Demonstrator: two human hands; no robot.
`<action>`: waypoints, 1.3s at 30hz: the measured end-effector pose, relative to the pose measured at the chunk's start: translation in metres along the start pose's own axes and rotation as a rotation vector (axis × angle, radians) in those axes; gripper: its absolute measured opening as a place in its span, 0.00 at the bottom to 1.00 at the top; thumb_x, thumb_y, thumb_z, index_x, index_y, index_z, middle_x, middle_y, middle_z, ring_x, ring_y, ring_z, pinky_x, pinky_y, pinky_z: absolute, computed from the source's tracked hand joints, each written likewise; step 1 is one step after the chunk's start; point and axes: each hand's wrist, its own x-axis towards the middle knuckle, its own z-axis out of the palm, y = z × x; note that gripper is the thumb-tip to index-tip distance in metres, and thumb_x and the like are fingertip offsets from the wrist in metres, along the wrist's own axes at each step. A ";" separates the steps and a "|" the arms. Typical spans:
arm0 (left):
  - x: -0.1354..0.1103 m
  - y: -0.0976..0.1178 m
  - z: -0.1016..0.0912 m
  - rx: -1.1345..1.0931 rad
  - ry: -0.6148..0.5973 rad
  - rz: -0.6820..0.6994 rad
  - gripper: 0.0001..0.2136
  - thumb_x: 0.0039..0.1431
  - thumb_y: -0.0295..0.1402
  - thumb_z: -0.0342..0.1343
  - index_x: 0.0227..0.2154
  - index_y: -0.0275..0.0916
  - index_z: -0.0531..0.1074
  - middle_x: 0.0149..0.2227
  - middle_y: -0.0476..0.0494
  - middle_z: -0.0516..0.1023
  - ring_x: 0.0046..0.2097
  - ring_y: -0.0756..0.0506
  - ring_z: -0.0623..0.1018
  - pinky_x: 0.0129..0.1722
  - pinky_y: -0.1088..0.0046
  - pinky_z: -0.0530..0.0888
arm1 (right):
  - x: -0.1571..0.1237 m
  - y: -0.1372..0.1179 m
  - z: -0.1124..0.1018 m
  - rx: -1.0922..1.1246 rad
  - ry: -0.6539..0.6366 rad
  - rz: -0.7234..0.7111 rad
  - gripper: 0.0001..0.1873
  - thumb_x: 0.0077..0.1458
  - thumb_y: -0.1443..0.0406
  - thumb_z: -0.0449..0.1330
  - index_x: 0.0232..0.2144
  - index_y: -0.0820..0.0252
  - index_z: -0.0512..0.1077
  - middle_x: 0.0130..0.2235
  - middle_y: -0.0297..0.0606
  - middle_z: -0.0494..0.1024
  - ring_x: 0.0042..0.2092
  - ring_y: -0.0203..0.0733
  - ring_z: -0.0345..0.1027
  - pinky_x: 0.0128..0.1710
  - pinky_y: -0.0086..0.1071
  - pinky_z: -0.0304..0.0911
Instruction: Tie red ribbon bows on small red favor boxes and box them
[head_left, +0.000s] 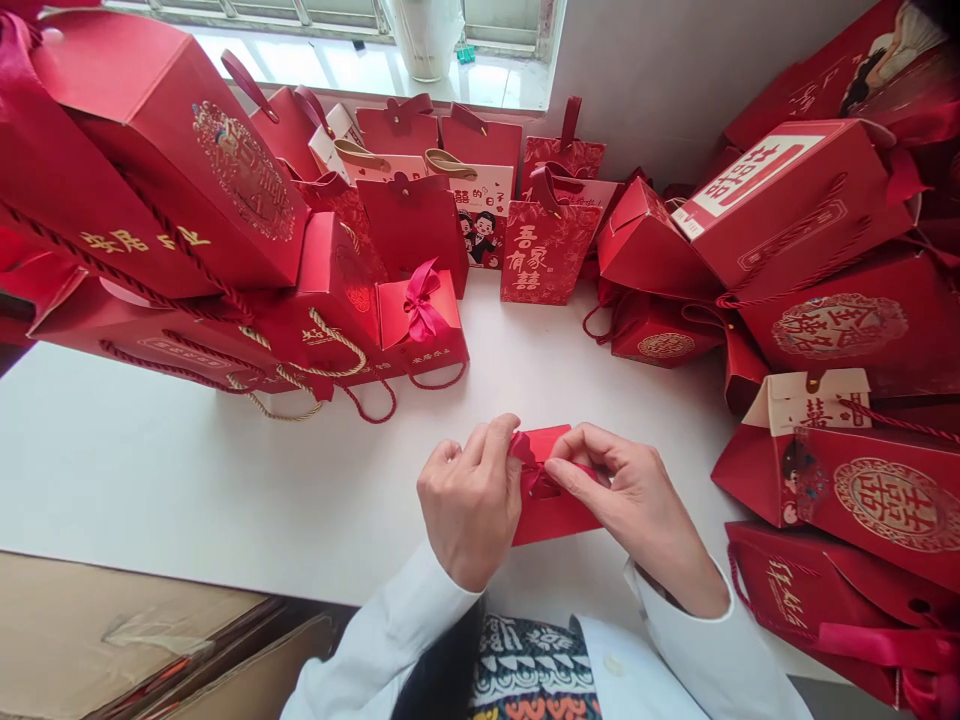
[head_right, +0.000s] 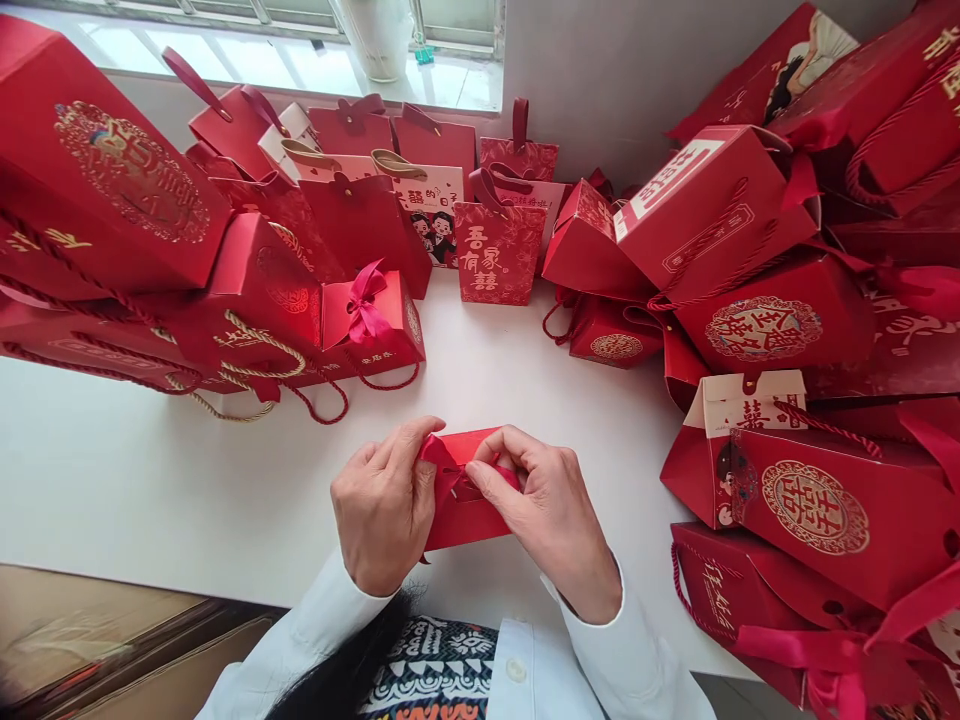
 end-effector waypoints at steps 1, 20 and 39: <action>0.000 0.000 0.000 0.003 -0.008 -0.003 0.09 0.59 0.23 0.45 0.37 0.38 0.68 0.27 0.51 0.77 0.21 0.50 0.64 0.25 0.73 0.60 | -0.001 0.001 0.001 0.003 0.011 0.000 0.08 0.55 0.62 0.57 0.26 0.58 0.69 0.21 0.27 0.64 0.25 0.33 0.55 0.26 0.27 0.51; 0.004 0.011 -0.013 0.077 -0.229 -0.035 0.09 0.61 0.25 0.43 0.27 0.39 0.63 0.20 0.51 0.70 0.23 0.49 0.67 0.26 0.73 0.59 | -0.004 -0.008 0.004 -0.036 -0.028 -0.006 0.10 0.59 0.60 0.52 0.27 0.57 0.66 0.21 0.26 0.63 0.22 0.32 0.50 0.22 0.26 0.48; -0.003 -0.005 0.005 -0.167 -0.069 0.041 0.11 0.56 0.18 0.40 0.33 0.39 0.63 0.17 0.57 0.66 0.18 0.52 0.62 0.34 0.71 0.61 | -0.006 -0.009 0.006 -0.304 0.060 0.010 0.12 0.60 0.60 0.51 0.26 0.55 0.67 0.21 0.30 0.70 0.21 0.36 0.58 0.24 0.29 0.50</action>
